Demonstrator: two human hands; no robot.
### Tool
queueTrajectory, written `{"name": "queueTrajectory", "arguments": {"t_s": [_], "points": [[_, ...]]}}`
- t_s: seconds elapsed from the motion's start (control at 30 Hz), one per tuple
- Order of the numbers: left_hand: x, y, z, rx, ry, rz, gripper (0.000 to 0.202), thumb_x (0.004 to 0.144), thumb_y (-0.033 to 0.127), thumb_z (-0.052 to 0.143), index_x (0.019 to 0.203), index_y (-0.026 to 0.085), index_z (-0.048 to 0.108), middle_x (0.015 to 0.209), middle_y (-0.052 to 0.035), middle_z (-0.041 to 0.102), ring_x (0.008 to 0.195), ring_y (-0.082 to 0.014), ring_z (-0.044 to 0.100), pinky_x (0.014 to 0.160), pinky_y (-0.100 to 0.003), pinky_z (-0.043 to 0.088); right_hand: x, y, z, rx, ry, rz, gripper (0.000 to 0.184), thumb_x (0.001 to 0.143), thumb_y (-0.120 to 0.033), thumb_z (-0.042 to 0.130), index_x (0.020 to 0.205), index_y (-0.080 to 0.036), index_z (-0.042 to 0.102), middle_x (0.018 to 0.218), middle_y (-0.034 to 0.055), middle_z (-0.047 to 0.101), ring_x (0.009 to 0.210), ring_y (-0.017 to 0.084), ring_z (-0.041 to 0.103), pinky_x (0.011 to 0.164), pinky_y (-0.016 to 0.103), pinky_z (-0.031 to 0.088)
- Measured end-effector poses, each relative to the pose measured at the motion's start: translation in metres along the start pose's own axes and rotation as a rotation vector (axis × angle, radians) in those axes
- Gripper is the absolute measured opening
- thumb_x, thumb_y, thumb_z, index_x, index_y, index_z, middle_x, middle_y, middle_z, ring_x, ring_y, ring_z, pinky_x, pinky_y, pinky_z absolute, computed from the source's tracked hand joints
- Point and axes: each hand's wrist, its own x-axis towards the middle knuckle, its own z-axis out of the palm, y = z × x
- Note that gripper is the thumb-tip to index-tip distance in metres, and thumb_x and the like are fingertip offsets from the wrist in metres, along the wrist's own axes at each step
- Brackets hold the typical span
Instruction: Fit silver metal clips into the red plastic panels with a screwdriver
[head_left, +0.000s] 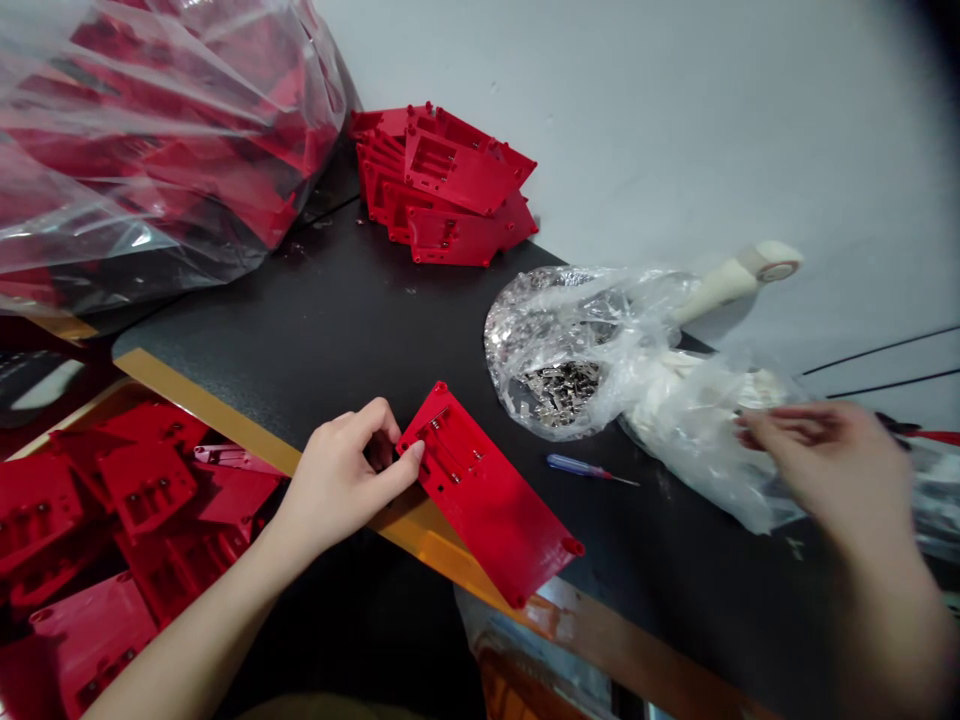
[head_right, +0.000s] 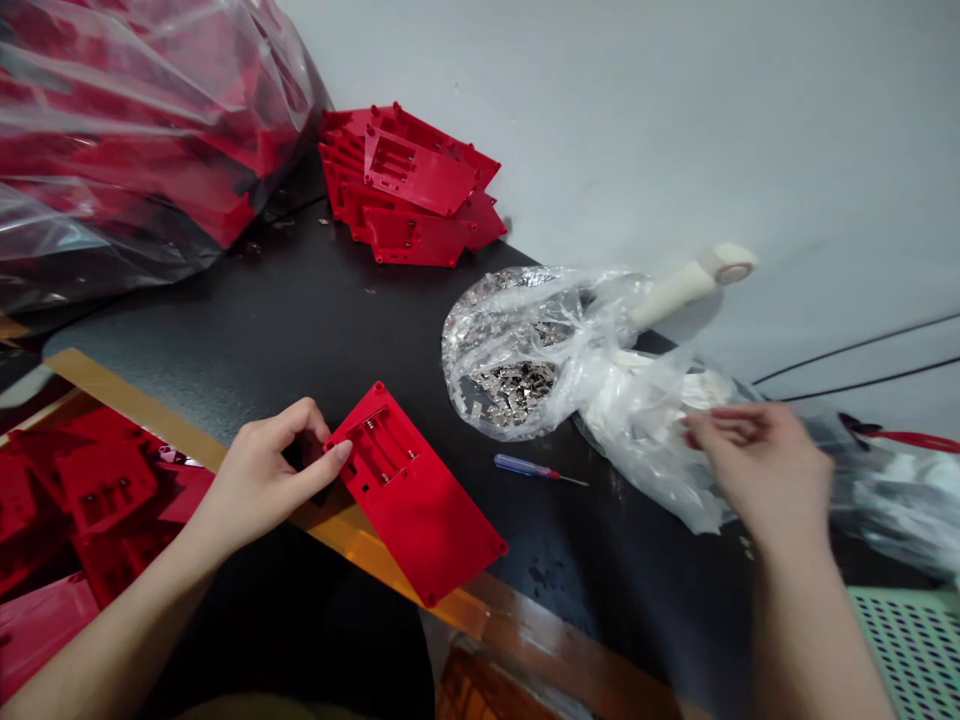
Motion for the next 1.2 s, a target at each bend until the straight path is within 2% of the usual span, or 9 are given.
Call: {"name": "queueTrajectory", "arguments": {"t_s": [0.1, 0.2, 0.37, 0.57, 0.7, 0.83, 0.93, 1.1, 1.2], "points": [[0.000, 0.000, 0.001, 0.008, 0.000, -0.002, 0.024, 0.086, 0.037, 0.057, 0.071, 0.021, 0.048, 0.058, 0.0063, 0.055, 0.053, -0.0100, 0.050, 0.054, -0.022, 0.036, -0.025, -0.028, -0.003, 0.349, 0.128, -0.084, 0.049, 0.066, -0.032, 0.076, 0.112, -0.022, 0.063, 0.093, 0.0122, 0.072, 0.077, 0.023, 0.070, 0.077, 0.040, 0.055], [-0.001, 0.000, 0.001, 0.016, 0.001, -0.006, 0.023, 0.087, 0.037, 0.057, 0.072, 0.021, 0.049, 0.058, 0.0062, 0.055, 0.054, -0.0100, 0.051, 0.055, -0.022, 0.036, -0.061, -0.067, 0.001, 0.538, 0.022, -0.147, 0.025, 0.067, -0.034, 0.080, 0.087, -0.020, 0.073, 0.088, 0.0102, 0.073, 0.081, 0.022, 0.070, 0.080, 0.040, 0.056], [-0.001, 0.000, 0.000, 0.014, 0.002, 0.005, 0.023, 0.086, 0.036, 0.058, 0.072, 0.021, 0.049, 0.058, 0.0064, 0.055, 0.054, -0.0096, 0.051, 0.054, -0.021, 0.036, -0.108, -0.121, 0.035, 0.524, -0.480, -0.558, 0.009, 0.076, -0.029, 0.072, 0.074, -0.021, 0.068, 0.078, 0.0019, 0.067, 0.071, 0.014, 0.064, 0.063, 0.026, 0.053], [0.000, 0.000, 0.000, -0.026, -0.019, -0.012, 0.024, 0.087, 0.037, 0.057, 0.072, 0.021, 0.048, 0.059, 0.0056, 0.056, 0.054, -0.0105, 0.051, 0.055, -0.022, 0.037, -0.129, -0.163, 0.080, 0.740, -1.005, -0.345, 0.012, 0.079, -0.020, 0.063, 0.090, -0.019, 0.058, 0.067, -0.0040, 0.062, 0.056, 0.007, 0.059, 0.054, 0.019, 0.050], [0.000, 0.001, 0.000, -0.051, -0.018, -0.017, 0.024, 0.087, 0.037, 0.058, 0.072, 0.021, 0.048, 0.060, 0.0053, 0.055, 0.055, -0.0102, 0.051, 0.054, -0.022, 0.038, -0.131, -0.178, 0.090, 0.687, -1.165, -0.209, 0.009, 0.076, -0.022, 0.068, 0.082, -0.016, 0.069, 0.071, -0.0004, 0.069, 0.063, 0.009, 0.065, 0.063, 0.021, 0.055], [0.000, 0.001, -0.001, -0.070, -0.021, -0.009, 0.023, 0.086, 0.035, 0.058, 0.071, 0.021, 0.048, 0.061, 0.0050, 0.055, 0.056, -0.0104, 0.052, 0.054, -0.022, 0.038, -0.128, -0.177, 0.090, 0.569, -1.287, -0.137, 0.023, 0.078, -0.025, 0.070, 0.099, -0.017, 0.074, 0.083, 0.0032, 0.075, 0.074, 0.013, 0.070, 0.067, 0.023, 0.057], [0.001, 0.001, -0.001, -0.078, -0.023, -0.002, 0.021, 0.086, 0.033, 0.058, 0.072, 0.021, 0.049, 0.061, 0.0050, 0.056, 0.056, -0.0105, 0.052, 0.054, -0.022, 0.038, -0.124, -0.174, 0.086, 0.509, -1.289, -0.385, 0.022, 0.084, -0.023, 0.065, 0.104, -0.019, 0.074, 0.092, 0.0032, 0.075, 0.080, 0.012, 0.070, 0.070, 0.022, 0.055], [0.001, 0.000, -0.001, -0.064, -0.025, 0.001, 0.022, 0.087, 0.034, 0.058, 0.072, 0.021, 0.048, 0.062, 0.0049, 0.056, 0.057, -0.0107, 0.052, 0.055, -0.022, 0.039, -0.115, -0.175, 0.077, 0.329, -1.005, -1.020, 0.027, 0.095, -0.016, 0.050, 0.109, -0.024, 0.072, 0.105, 0.0046, 0.069, 0.097, 0.013, 0.064, 0.086, 0.025, 0.049], [0.001, 0.000, 0.000, -0.062, -0.025, -0.003, 0.022, 0.087, 0.034, 0.058, 0.072, 0.021, 0.048, 0.061, 0.0052, 0.055, 0.057, -0.0105, 0.052, 0.055, -0.022, 0.039, -0.110, -0.181, 0.073, 0.239, -0.956, -1.193, 0.030, 0.095, -0.013, 0.048, 0.111, -0.025, 0.071, 0.104, 0.0048, 0.068, 0.093, 0.013, 0.064, 0.079, 0.024, 0.049]]}}
